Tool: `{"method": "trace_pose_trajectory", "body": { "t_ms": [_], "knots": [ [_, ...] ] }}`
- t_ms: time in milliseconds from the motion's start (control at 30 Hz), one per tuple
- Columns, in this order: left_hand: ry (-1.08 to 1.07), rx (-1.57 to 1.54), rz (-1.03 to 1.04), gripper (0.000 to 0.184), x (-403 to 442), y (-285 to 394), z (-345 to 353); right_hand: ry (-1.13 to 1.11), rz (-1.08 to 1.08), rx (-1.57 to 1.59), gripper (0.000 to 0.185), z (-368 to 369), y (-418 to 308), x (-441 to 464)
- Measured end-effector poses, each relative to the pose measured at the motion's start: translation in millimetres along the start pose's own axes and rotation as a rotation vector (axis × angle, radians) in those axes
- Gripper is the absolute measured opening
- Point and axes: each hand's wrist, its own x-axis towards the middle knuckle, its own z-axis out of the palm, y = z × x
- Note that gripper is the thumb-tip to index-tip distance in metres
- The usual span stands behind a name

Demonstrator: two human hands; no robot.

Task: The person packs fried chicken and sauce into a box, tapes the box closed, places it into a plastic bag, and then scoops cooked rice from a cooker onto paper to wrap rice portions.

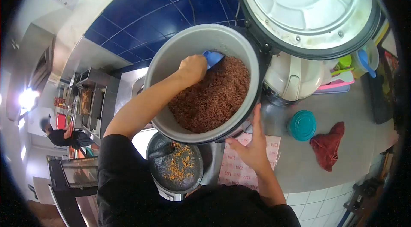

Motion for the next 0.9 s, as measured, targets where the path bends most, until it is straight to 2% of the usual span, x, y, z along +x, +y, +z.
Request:
{"method": "trace_pose_trajectory", "body": {
  "t_ms": [33,100,200,300,433,467,533,667,733,800,867,900],
  "knots": [
    [-0.046,-0.031,0.016,0.024,6.1,8.7,-8.7,-0.032,0.008,-0.013,0.123,-1.9,-1.0,-0.6],
    [-0.1,-0.068,0.025,0.021,4.8,25.3,-16.8,-0.034,0.022,-0.034,0.124,-3.8,-1.9,-2.5],
    [-0.149,-0.063,0.191,0.02,-6.6,43.0,-21.9,-0.02,-0.01,-0.053,0.124,0.3,-5.3,-0.9],
    [-0.101,-0.04,0.296,0.022,-45.4,52.3,-26.3,0.021,-0.008,-0.104,0.122,3.0,-3.4,-3.3],
    [0.197,0.083,0.59,0.031,-105.1,30.5,-28.9,-0.024,-0.008,-0.036,0.116,-7.3,-3.9,-0.9],
    [0.202,0.083,0.597,0.031,-112.8,22.3,-45.4,-0.05,0.007,-0.037,0.114,-9.7,-5.7,-0.5],
    [0.062,0.26,0.584,0.031,-126.7,10.1,-68.4,-0.065,0.01,-0.041,0.113,-12.2,-3.3,-0.2],
    [0.31,0.366,0.334,0.03,-66.1,-21.3,-51.6,-0.116,0.078,0.023,0.111,-15.6,1.2,-1.4],
    [0.12,0.253,0.153,0.026,-15.8,-29.8,-26.3,-0.121,0.037,-0.014,0.11,-15.3,4.1,-0.8],
    [0.074,0.122,0.142,0.021,4.7,-23.3,6.1,-0.107,-0.008,-0.054,0.11,-18.2,4.6,1.1],
    [0.03,0.0,0.147,0.017,10.0,-17.6,8.6,-0.12,0.007,-0.088,0.108,-22.7,4.9,1.2],
    [0.008,0.03,0.251,0.02,2.5,-17.0,7.9,-0.11,0.013,-0.088,0.108,-22.8,5.0,2.5]
  ]
}}
